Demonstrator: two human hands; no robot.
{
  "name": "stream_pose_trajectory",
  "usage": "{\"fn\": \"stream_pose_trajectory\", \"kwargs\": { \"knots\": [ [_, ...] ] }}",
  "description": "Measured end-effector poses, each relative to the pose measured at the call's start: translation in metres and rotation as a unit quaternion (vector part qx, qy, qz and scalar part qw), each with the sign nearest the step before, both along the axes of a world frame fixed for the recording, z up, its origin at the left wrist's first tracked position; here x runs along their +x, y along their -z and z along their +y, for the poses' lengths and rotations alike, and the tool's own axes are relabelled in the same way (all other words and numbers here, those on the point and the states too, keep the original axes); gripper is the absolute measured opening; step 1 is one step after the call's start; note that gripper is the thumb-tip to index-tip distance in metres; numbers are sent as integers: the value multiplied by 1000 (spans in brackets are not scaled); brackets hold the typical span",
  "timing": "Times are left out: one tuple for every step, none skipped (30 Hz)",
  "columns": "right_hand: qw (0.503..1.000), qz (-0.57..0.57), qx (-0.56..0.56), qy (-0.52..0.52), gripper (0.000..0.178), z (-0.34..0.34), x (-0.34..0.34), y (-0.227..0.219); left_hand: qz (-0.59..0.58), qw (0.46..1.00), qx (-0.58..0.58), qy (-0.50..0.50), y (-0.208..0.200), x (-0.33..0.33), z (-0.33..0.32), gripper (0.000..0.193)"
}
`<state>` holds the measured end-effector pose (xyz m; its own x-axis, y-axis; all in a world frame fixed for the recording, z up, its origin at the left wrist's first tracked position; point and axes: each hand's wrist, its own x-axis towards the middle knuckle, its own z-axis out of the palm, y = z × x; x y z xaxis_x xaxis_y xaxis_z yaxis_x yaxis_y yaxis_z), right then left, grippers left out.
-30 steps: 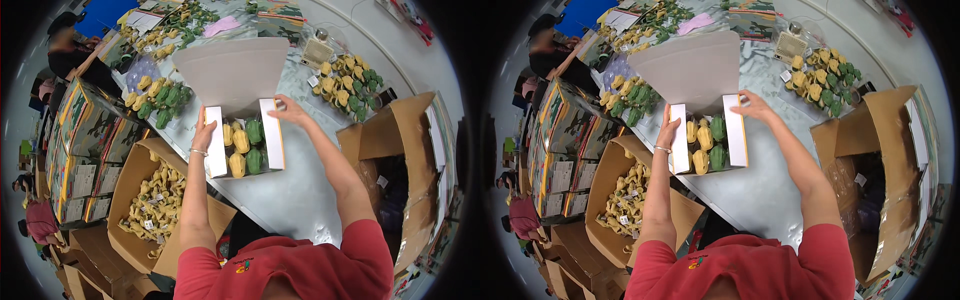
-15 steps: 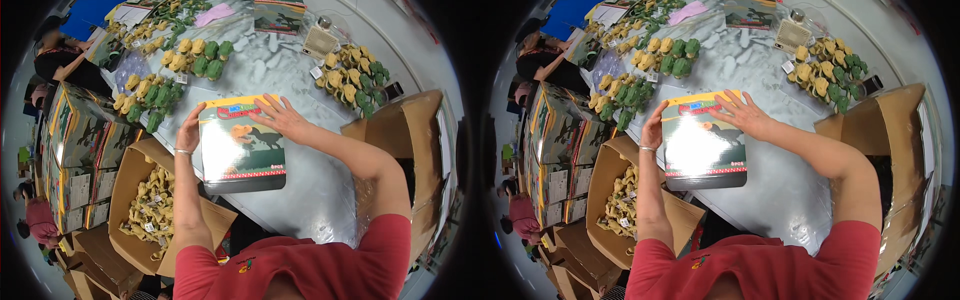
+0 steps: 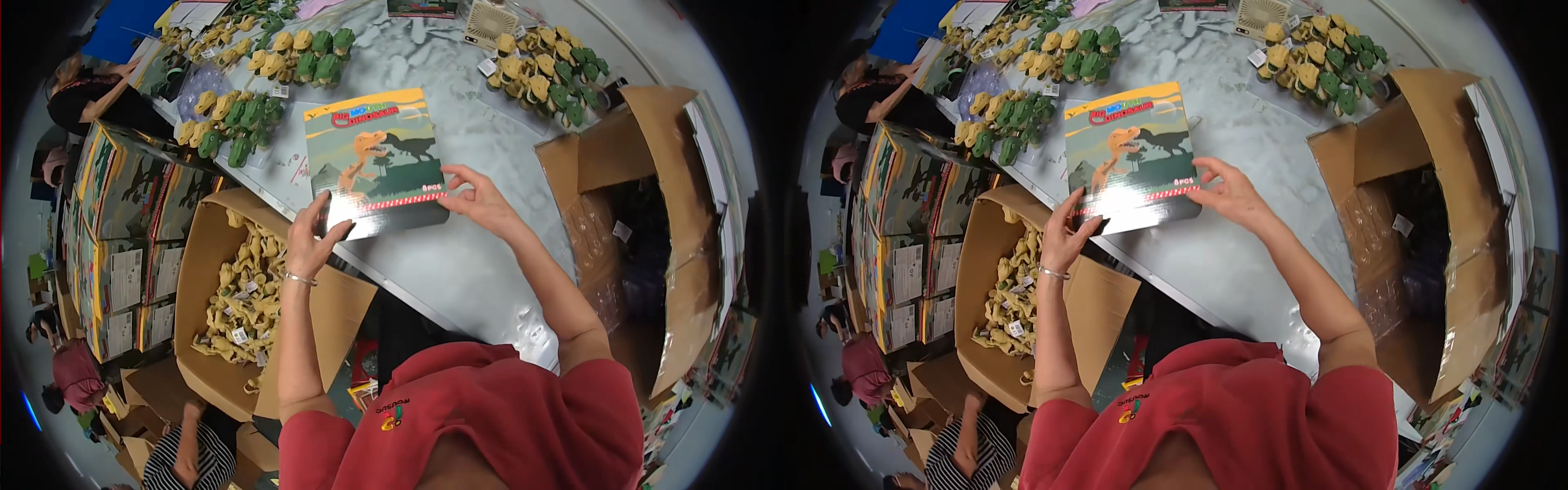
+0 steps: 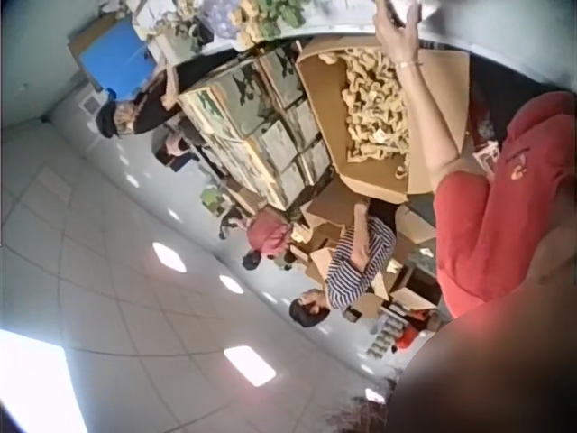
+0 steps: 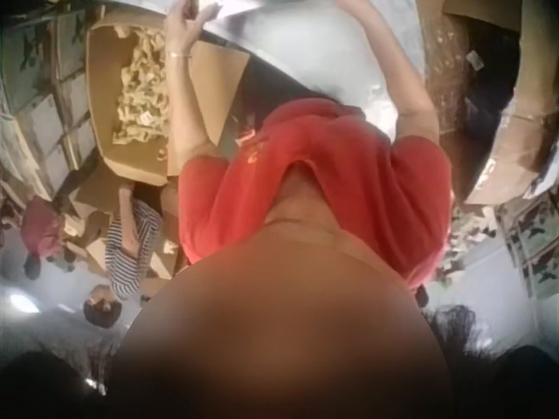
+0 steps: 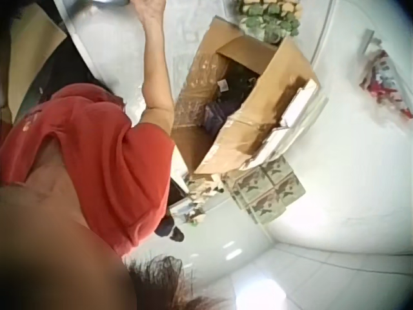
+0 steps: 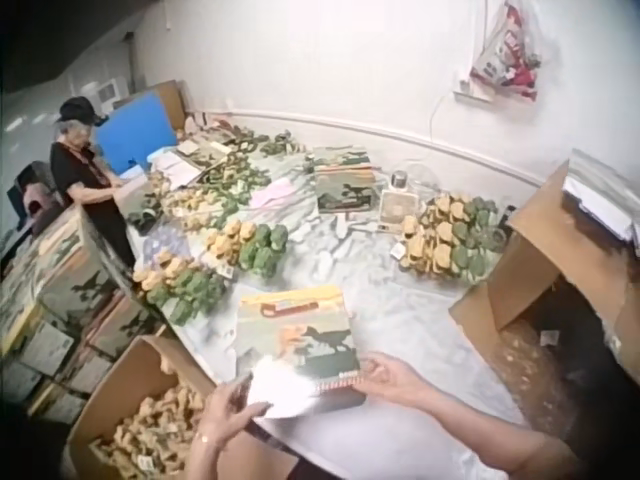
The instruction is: Folding product boxes and packing plastic dinosaur toys into them.
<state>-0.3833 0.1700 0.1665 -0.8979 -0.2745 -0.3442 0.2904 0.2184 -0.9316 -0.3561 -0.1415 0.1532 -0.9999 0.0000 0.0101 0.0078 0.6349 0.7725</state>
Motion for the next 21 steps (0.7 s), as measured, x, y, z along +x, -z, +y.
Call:
{"fn": "stream_pose_trajectory", "kwargs": {
  "knots": [
    [1000, 0, -1, 2, 54, -2, 6, -3, -23, 1000, 5, 21, -2, 3, 1, 62],
    [1000, -20, -11, -1, 55, -4, 11, -6, -7, 1000, -8, 16, 1, 5, -2, 63],
    [999, -40, -19, -5, 56, -4, 15, -8, -5, 1000, -8, 17, 7, 7, -5, 63],
    [999, -38, -19, -4, 56, -3, 16, -3, -24, 998, 51, 20, 13, 8, -10, 64],
    [998, -31, -57, -1, 58, -2, 14, 2, -45, 992, 111, 26, 13, 8, -8, 66],
    [995, -25, -96, 1, 60, 0, 14, 6, -57, 991, 117, 32, 13, 7, -7, 70],
    [995, -23, -95, 3, 60, 4, 15, 8, -56, 991, 117, 34, 12, 5, -7, 70],
    [995, -12, -99, -10, 60, 0, 16, 0, -51, 985, 150, 65, 11, 5, -9, 70],
    [994, -2, -103, -23, 61, -4, 16, -4, -45, 977, 183, 96, 10, 4, -12, 71],
    [994, -2, -104, -24, 61, -8, 15, -1, -41, 981, 166, 92, 8, 5, -17, 72],
    [994, 28, -100, -23, 60, -10, 12, 2, -41, 980, 168, 94, 2, 3, -15, 72],
    [994, 58, -95, -23, 59, -11, 10, 4, -7, 994, 53, 94, -4, 2, -13, 70],
    [994, 58, -93, -21, 59, -10, 9, 5, 28, 993, -63, 92, -9, 0, -10, 69],
    [995, 100, -2, -17, 55, -13, 8, 2, 84, 990, -86, 72, -12, 1, -7, 60],
    [986, 142, 88, -13, 51, -15, 7, 1, 84, 990, -86, 71, -11, -1, -6, 60],
    [986, 142, 89, -13, 51, -17, 7, 3, 114, 989, -81, 56, -11, -3, -6, 57],
    [970, 224, 91, 1, 48, -20, 5, 6, 145, 986, -76, 41, -11, -6, -6, 53],
    [948, 305, 92, 16, 44, -22, 4, 10, 165, 983, -70, 37, -4, -9, -6, 50],
    [947, 307, 92, 15, 44, -25, 4, 18, 177, 980, -77, 40, 7, -8, -8, 50],
    [946, 305, 105, 25, 42, -29, 8, 22, 193, 976, -90, 41, 13, -8, -9, 50],
    [945, 303, 118, 34, 41, -31, 10, 26, 210, 971, -103, 42, 19, -10, -11, 50]
  ]
}}
